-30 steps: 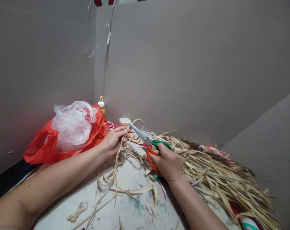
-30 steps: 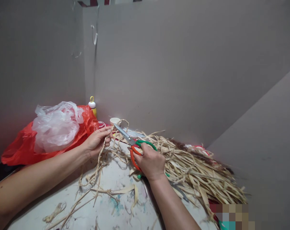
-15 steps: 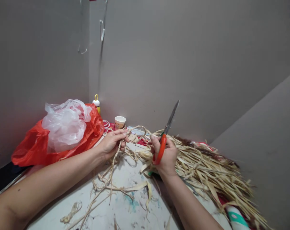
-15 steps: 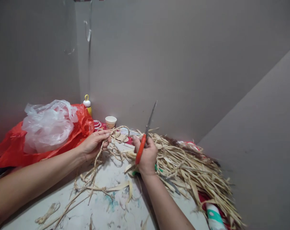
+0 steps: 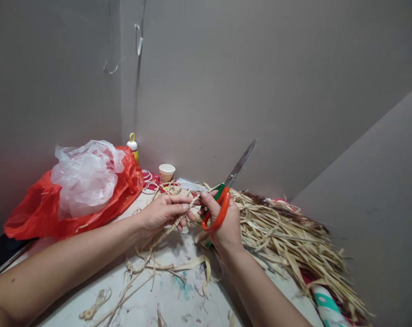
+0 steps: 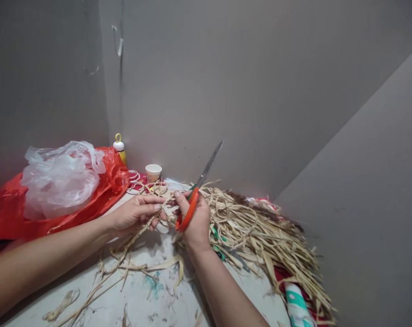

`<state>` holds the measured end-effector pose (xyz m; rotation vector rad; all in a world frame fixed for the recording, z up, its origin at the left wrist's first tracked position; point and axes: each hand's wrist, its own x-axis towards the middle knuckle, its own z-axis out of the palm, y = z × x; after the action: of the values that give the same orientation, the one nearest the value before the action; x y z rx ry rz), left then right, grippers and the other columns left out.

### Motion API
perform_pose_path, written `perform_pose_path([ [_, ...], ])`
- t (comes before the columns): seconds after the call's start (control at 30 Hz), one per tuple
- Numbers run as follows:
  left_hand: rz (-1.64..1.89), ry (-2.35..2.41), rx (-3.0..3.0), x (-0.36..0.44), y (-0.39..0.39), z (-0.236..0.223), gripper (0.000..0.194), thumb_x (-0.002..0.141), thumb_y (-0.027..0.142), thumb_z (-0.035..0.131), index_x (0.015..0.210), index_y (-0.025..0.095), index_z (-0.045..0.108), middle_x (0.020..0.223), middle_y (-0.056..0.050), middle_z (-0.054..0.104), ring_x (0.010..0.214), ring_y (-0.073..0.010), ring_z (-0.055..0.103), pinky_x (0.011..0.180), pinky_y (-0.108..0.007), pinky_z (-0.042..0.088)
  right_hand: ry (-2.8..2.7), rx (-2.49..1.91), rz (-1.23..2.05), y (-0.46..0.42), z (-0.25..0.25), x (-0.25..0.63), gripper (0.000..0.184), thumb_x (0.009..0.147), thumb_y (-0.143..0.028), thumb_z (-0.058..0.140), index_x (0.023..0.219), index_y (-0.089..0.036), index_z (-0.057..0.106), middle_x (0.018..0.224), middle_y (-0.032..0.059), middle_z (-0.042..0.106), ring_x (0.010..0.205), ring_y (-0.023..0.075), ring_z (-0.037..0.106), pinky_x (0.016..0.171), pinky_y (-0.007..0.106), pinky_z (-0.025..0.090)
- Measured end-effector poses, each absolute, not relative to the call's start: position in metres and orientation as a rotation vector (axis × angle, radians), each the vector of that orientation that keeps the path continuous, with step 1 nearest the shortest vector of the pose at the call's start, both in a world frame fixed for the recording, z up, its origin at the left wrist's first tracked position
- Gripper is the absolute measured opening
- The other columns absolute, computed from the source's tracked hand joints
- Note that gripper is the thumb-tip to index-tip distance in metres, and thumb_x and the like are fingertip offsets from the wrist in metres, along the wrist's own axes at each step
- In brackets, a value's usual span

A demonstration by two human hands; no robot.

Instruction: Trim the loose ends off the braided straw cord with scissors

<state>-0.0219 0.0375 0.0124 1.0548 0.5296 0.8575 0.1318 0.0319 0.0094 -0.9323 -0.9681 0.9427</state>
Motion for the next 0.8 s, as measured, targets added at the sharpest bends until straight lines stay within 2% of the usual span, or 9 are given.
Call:
perform_pose_path([
  [0.2,0.775,0.521,1.014,-0.022,0.036,0.013,0.029,0.071,0.021,0.073,0.097,0.011,0.067,0.083,-0.011,0.070,0.061,-0.0121,0.062,0.055,-0.023,0.047,-0.933,-0.834,0.906,0.038,0.013,0.141,0.033,0.063,-0.034,0.077,0.079,-0.020,0.052,0.066,-0.0046,0.063,0.048,0.0079,0.053,0.044,0.020,0.042],
  [0.4,0.768,0.579,1.055,-0.020,0.035,0.011,0.030,0.066,0.025,0.077,0.089,0.009,0.067,0.077,-0.009,0.069,0.059,-0.0112,0.060,0.049,-0.020,0.044,-0.907,-0.804,0.839,0.041,0.017,0.148,0.033,0.063,-0.033,0.077,0.079,-0.020,0.050,0.071,-0.0031,0.066,0.050,0.0085,0.057,0.046,0.020,0.044],
  [0.57,0.697,0.661,1.192,-0.020,0.032,0.011,0.022,0.069,0.028,0.073,0.080,0.012,0.064,0.069,-0.007,0.068,0.047,-0.0070,0.051,0.044,-0.018,0.038,-0.927,-0.832,0.777,0.041,0.020,0.150,0.035,0.060,-0.032,0.078,0.079,-0.020,0.052,0.064,-0.0058,0.061,0.050,0.0081,0.056,0.048,0.020,0.044],
  [0.67,0.644,0.676,1.237,-0.021,0.031,0.012,0.020,0.070,0.029,0.071,0.080,0.015,0.061,0.064,-0.002,0.066,0.039,-0.0045,0.041,0.039,-0.017,0.026,-0.938,-0.842,0.770,0.042,0.020,0.151,0.036,0.058,-0.031,0.080,0.079,-0.020,0.052,0.060,-0.0080,0.057,0.049,0.0072,0.054,0.048,0.020,0.044],
  [0.73,0.637,0.665,1.275,-0.021,0.030,0.012,0.017,0.071,0.029,0.069,0.080,0.015,0.061,0.062,0.000,0.064,0.038,-0.0033,0.033,0.040,-0.018,0.020,-0.951,-0.849,0.769,0.042,0.019,0.152,0.037,0.058,-0.031,0.080,0.078,-0.020,0.052,0.061,-0.0083,0.056,0.048,0.0071,0.054,0.049,0.020,0.044],
  [0.8,0.651,0.656,1.361,-0.022,0.029,0.013,0.014,0.073,0.027,0.067,0.079,0.015,0.063,0.060,0.001,0.063,0.041,-0.0039,0.031,0.043,-0.019,0.021,-0.977,-0.859,0.766,0.044,0.019,0.154,0.037,0.058,-0.031,0.080,0.078,-0.020,0.052,0.064,-0.0081,0.056,0.049,0.0069,0.054,0.049,0.020,0.045],
])
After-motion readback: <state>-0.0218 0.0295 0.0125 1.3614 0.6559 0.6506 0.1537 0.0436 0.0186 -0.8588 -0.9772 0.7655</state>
